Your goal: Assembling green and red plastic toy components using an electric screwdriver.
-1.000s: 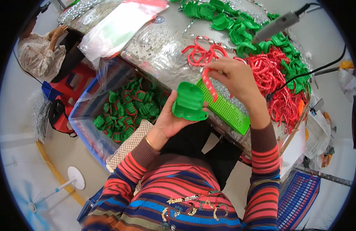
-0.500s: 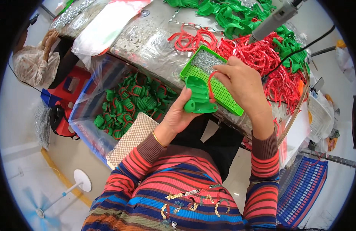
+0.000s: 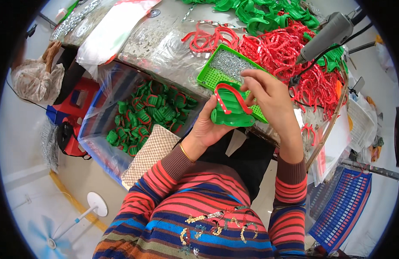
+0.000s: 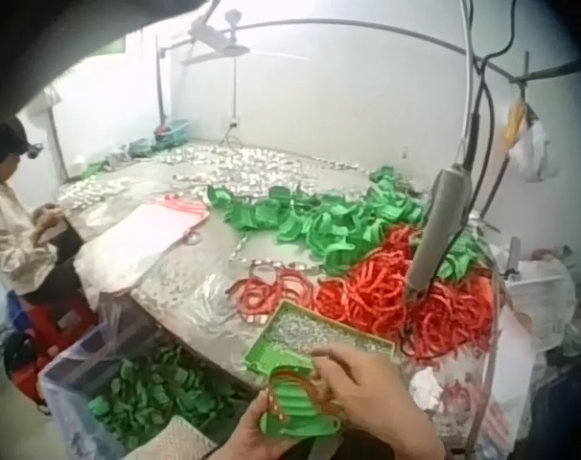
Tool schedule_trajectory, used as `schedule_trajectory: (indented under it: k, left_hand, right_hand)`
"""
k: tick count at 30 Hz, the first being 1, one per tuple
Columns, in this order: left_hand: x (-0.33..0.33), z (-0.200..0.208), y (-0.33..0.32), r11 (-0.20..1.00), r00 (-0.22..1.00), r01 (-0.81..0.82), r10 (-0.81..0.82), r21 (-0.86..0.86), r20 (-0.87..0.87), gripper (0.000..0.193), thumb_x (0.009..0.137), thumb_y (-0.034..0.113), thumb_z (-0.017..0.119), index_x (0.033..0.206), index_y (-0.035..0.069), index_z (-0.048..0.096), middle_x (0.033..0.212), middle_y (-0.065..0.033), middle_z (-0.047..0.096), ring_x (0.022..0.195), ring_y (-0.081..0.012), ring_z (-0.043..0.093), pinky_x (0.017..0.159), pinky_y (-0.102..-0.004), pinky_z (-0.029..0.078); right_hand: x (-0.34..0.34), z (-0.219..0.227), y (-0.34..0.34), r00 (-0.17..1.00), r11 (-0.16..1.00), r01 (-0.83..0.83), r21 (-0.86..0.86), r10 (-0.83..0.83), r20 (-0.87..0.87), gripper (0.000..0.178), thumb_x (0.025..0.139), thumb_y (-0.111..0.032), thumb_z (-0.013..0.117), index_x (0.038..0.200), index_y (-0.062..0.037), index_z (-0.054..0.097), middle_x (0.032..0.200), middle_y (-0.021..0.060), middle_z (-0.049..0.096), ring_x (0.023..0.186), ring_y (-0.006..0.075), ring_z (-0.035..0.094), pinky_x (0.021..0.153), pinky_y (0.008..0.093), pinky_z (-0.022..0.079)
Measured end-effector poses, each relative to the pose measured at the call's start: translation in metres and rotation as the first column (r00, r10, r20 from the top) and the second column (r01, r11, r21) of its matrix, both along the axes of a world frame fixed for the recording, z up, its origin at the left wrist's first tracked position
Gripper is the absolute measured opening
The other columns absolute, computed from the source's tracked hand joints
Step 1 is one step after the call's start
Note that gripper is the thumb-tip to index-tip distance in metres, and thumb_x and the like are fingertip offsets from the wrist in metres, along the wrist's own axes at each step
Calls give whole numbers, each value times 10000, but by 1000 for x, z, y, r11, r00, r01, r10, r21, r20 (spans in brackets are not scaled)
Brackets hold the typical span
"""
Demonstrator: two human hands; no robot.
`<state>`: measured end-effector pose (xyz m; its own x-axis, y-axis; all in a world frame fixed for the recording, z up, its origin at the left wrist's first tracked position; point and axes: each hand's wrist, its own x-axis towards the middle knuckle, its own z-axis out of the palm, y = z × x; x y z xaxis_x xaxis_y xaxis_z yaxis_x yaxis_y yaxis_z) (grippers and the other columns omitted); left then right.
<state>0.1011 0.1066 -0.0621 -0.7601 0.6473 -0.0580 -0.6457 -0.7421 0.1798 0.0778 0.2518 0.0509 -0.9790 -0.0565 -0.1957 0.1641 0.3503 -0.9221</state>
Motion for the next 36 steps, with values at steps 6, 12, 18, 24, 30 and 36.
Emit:
schedule_trajectory:
  k: [6,12,18,24,30,36]
  left_hand:
    - [6,2,1,992,999,-41,37,-119,-38,705,886,539,560,1405,99,373,1370,-110,479,1253,-262,482,1072,-485,364]
    - [9,-2,2,984,996,-46,32,-173,-82,679,897,463,589,1427,131,327,1350,-85,479,1230,-233,497,1047,-456,390]
    - [14,3,-2,978,993,15,-39,-210,-112,690,874,434,634,1414,141,319,1320,-75,481,1209,-232,514,989,-451,450]
    - [15,6,1,983,992,43,-64,-180,-113,690,871,429,637,1404,129,316,1317,-95,490,1194,-261,531,969,-485,464]
    - [14,1,0,979,987,-33,0,-203,-163,729,874,416,637,1439,153,260,1326,-111,485,1199,-268,532,977,-475,466]
    - [15,2,4,969,979,-71,22,-238,-203,812,837,413,692,1461,161,237,1386,-78,427,1241,-233,491,982,-447,467]
  right_hand:
    - [11,-28,13,961,878,35,477,102,-257,218,826,-170,675,968,-5,675,858,84,656,673,137,614,618,292,485]
    - [15,-34,9,978,834,33,551,87,-191,187,807,-181,694,908,-25,680,800,59,652,639,147,601,603,294,463]
    - [16,-38,17,999,930,23,367,-10,-37,175,828,-150,676,906,6,663,771,61,663,658,107,610,616,263,473]
    - [22,-35,28,994,946,18,324,18,-106,146,850,-89,646,922,38,640,783,42,662,694,74,596,635,241,474]
    - [26,-39,37,994,994,108,-17,-108,-9,132,879,-86,630,940,31,636,802,8,643,721,58,584,659,214,471]
    - [31,-51,35,985,986,169,7,-169,21,144,881,-79,636,972,33,638,846,7,641,750,53,584,676,206,471]
